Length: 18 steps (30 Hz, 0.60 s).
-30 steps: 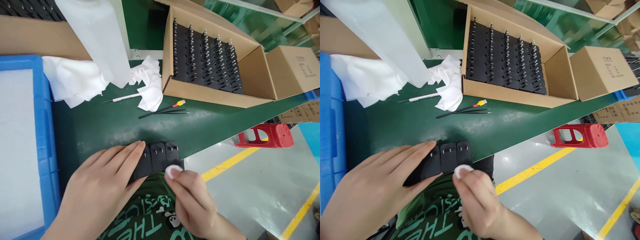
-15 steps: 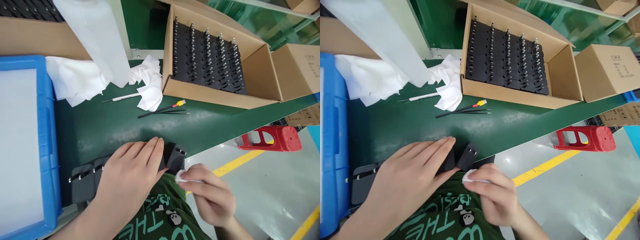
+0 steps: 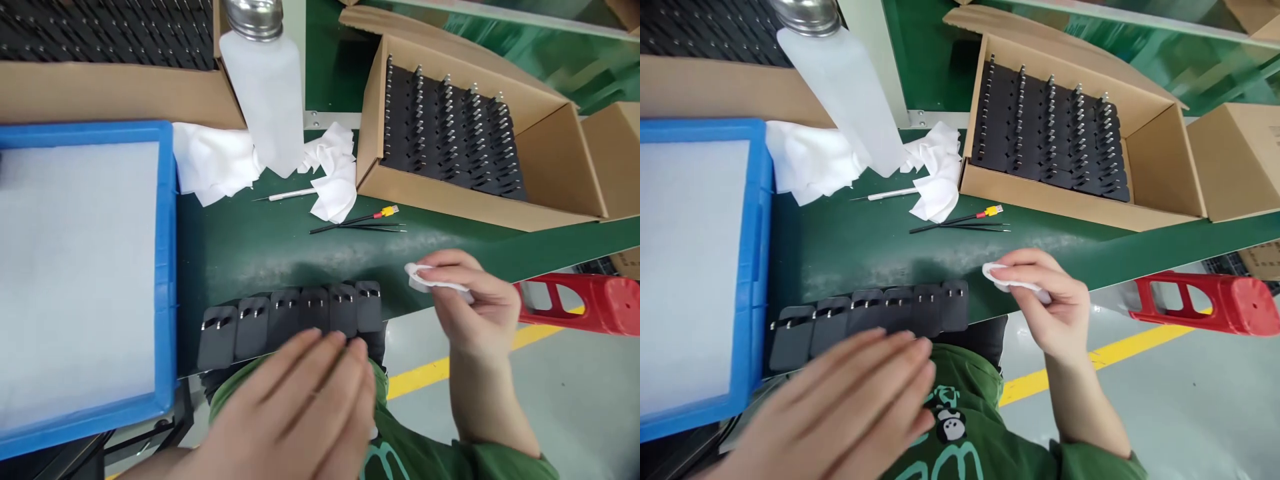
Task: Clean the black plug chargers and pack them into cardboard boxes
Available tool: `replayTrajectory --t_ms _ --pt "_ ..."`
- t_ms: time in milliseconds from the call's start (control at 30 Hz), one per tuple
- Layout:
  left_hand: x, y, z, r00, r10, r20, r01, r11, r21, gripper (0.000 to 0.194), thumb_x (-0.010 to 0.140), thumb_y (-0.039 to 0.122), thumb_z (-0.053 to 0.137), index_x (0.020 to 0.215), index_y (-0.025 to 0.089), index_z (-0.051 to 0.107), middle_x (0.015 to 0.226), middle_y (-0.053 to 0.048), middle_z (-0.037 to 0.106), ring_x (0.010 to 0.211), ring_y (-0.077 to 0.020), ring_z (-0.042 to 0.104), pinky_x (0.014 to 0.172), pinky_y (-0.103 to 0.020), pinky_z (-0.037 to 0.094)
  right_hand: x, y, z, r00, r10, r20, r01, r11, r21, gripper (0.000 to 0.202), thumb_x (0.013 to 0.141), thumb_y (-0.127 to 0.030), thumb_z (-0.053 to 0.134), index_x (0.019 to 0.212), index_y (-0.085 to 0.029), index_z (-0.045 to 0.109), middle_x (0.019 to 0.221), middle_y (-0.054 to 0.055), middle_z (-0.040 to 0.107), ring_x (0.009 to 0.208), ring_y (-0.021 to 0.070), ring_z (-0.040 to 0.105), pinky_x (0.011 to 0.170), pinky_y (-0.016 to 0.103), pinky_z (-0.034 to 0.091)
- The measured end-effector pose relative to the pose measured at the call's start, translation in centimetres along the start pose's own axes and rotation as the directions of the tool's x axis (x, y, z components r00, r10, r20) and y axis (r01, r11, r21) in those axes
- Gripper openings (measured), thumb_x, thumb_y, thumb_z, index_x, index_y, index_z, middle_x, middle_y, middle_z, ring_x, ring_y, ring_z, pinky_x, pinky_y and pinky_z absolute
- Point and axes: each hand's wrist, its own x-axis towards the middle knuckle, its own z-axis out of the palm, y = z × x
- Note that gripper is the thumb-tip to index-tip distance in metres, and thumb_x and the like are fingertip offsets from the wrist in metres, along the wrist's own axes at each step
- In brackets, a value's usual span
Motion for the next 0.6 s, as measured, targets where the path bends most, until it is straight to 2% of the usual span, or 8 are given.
replayTrajectory --t_ms 67,133,200,300,367,433,500,600 --pt "0.1 0.2 1.0 0.986 0.163 0.040 -0.162 0.986 -0.039 0.029 0.102 0.021 0.050 0.121 0.016 0.071 0.128 -0.003 0.073 0.120 -0.0235 0.064 0.113 -0.040 0.043 2.5 -1.1 -0.3 0.984 -0.069 0.166 0.081 0.995 -0.066 0.046 0.087 0.005 0.059 0.110 -0.030 0.079 0.106 0.001 0.071 0.095 0.0134 0.068 0.077 0.025 0.058" --pt "0.5 -0.3 2.0 0.965 0.251 0.074 -0.248 0.968 -0.043 0.034 0.103 0.023 0.047 0.129 0.015 0.067 0.137 -0.003 0.068 0.128 -0.0245 0.061 0.113 -0.040 0.044 5.6 -1.8 0.4 0.901 -0.156 0.404 0.172 0.985 -0.005 0.045 0.087 0.007 0.057 0.112 -0.025 0.078 0.108 0.003 0.071 0.096 0.0136 0.070 0.079 0.026 0.059" --pt "1.0 -1.2 2.7 0.956 0.270 0.115 -0.267 0.963 -0.046 0.037 0.104 0.024 0.045 0.136 0.017 0.063 0.145 -0.001 0.063 0.134 -0.0236 0.057 0.114 -0.039 0.044 8.6 -2.0 2.1 0.764 -0.234 0.601 0.204 0.972 0.120 0.041 0.089 0.007 0.053 0.111 -0.018 0.077 0.109 0.006 0.071 0.096 0.0126 0.070 0.081 0.025 0.059" --pt "1.3 -2.4 2.9 0.959 0.231 0.165 -0.229 0.973 -0.029 0.041 0.107 0.021 0.036 0.141 0.019 0.059 0.149 0.002 0.059 0.137 -0.0187 0.055 0.115 -0.034 0.043 11.7 -1.5 5.7 0.517 -0.264 0.814 0.160 0.964 0.210 0.031 0.093 0.003 0.052 0.108 -0.011 0.076 0.108 0.009 0.071 0.097 0.0109 0.069 0.079 0.022 0.057" --pt "1.2 -2.8 3.0 0.966 0.183 0.184 -0.181 0.983 -0.028 0.044 0.108 0.017 0.029 0.143 0.017 0.057 0.150 0.002 0.058 0.138 -0.0153 0.055 0.115 -0.031 0.042 12.7 -1.3 7.7 0.362 -0.228 0.904 0.152 0.971 0.184 0.032 0.091 0.003 0.054 0.108 -0.012 0.076 0.106 0.007 0.071 0.092 0.0095 0.068 0.074 0.019 0.054" --pt "1.0 -2.9 3.1 0.968 0.155 0.196 -0.148 0.988 -0.052 0.044 0.108 0.016 0.029 0.144 0.016 0.055 0.151 0.002 0.056 0.139 -0.0135 0.054 0.116 -0.029 0.041 13.0 -1.4 8.6 0.250 -0.166 0.954 0.187 0.975 0.121 0.036 0.088 0.007 0.053 0.104 -0.015 0.077 0.103 0.004 0.071 0.086 0.0083 0.066 0.068 0.018 0.051" --pt "0.8 -2.8 3.3 0.970 0.144 0.194 -0.130 0.988 -0.083 0.043 0.108 0.017 0.031 0.144 0.016 0.055 0.151 0.001 0.055 0.139 -0.0136 0.053 0.118 -0.028 0.039 13.2 -1.7 8.3 0.191 -0.111 0.975 0.225 0.972 0.067 0.038 0.085 0.010 0.052 0.094 -0.016 0.078 0.097 0.002 0.070 0.080 0.0081 0.064 0.065 0.018 0.048" --pt "0.6 -2.7 3.6 0.967 0.152 0.205 -0.135 0.986 -0.095 0.043 0.108 0.019 0.034 0.147 0.014 0.052 0.154 0.000 0.052 0.143 -0.0147 0.049 0.123 -0.029 0.034 13.6 -1.9 6.8 0.164 -0.057 0.985 0.240 0.971 0.017 0.037 0.085 0.009 0.052 0.086 -0.019 0.076 0.092 0.001 0.068 0.076 0.0078 0.062 0.062 0.018 0.047"
